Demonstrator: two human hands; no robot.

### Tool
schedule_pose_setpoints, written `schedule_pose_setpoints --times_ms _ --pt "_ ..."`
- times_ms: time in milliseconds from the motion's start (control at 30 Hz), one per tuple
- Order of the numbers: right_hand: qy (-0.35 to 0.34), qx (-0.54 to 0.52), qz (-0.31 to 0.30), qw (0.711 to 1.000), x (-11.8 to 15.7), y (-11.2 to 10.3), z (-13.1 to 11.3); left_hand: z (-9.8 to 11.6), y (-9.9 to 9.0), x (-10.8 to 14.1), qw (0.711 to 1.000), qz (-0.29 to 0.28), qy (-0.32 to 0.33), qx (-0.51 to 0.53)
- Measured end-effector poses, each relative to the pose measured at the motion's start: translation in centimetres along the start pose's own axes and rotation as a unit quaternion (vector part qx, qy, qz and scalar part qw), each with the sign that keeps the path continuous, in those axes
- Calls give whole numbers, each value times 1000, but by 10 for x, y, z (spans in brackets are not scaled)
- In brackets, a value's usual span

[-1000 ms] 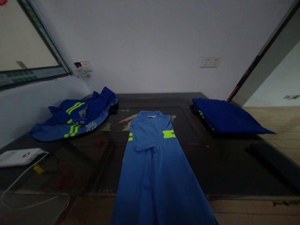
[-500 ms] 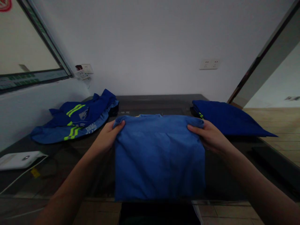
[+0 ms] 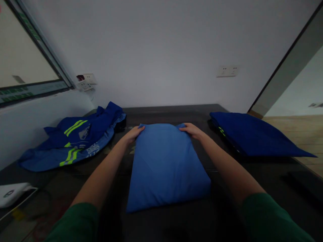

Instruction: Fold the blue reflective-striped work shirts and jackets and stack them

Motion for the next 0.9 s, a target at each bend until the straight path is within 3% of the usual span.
schedule_pose_setpoints --times_ms 100,200,333,400,533,667,800,900 --pt "11 27 31 999 -9 11 32 -39 -6 -17 997 32 -39 -61" --pt "1 28 37 999 -11 12 46 -57 -16 -19 998 -18 -52 -1" --pt "-19 7 -7 1000 -14 4 43 -55 -22 -18 996 -49 -69 24" --pt "-42 -1 -17 999 -18 -1 38 -49 -21 -20 998 -43 -38 18" --pt "-111 82 55 989 -29 -8 34 -46 -19 -26 998 25 50 17" --pt "-92 226 130 961 -30 2 49 -59 -18 -35 985 127 48 -109" --pt "-86 257 129 954 -25 14 60 -65 -16 -40 952 150 63 -261" --pt "-74 301 141 940 -18 13 56 -56 -13 -34 926 153 77 -337"
Point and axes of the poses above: each hand's wrist, its own x-axis away from the middle knuckle, its own y-axis out of the palm, z = x × y, the point moved 1 cm from there along -x, towards the middle knuckle, and after that the axes turned 3 degrees about -x, right-handed, at the moved point
